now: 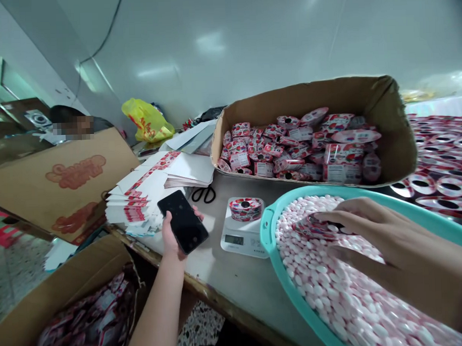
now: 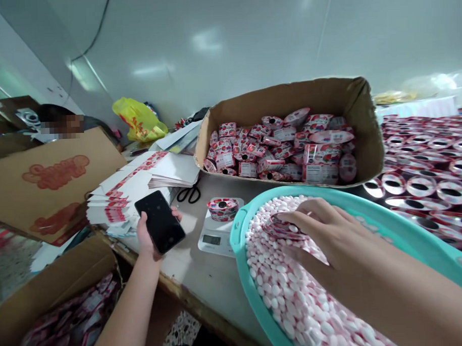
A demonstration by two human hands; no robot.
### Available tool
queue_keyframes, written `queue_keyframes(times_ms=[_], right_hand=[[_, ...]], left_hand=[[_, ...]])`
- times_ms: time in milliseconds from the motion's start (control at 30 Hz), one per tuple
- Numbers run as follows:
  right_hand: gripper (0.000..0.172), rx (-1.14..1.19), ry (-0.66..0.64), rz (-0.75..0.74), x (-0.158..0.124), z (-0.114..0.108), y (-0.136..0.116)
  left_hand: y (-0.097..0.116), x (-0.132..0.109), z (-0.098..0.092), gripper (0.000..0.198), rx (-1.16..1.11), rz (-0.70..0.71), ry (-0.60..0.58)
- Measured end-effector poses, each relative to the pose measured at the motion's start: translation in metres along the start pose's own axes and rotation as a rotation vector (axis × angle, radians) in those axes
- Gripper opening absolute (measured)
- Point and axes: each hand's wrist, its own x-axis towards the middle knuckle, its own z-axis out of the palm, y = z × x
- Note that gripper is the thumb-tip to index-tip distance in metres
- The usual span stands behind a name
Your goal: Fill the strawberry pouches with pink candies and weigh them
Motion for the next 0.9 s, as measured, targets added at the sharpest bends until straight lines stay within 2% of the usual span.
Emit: queue_keyframes(times_ms=[100,367,667,900], right_hand=[[0.040,0.001,-0.055,-0.019,-0.005,0.005,0.008],[0.048,-0.073,-0.058,-0.015,-0.011,0.007,0.001],[0.043,-0.062,-0.029,-0.050,-0.012,0.011,0.007],[0.046,-0.028,-0.219,0.099,-0.001,-0.008,-0.010]], left_hand=[[-0.003,0.002,-0.006,0.057,0.062,-0.046,0.041],[-0.003,0.008,-0.001,0.081,0.092,0.144,0.118],[-0.003,0.008,0.002,0.084,0.063,0.122,0.150],[-0.003,0.008,0.007,0.090,0.090,0.074,0.177]])
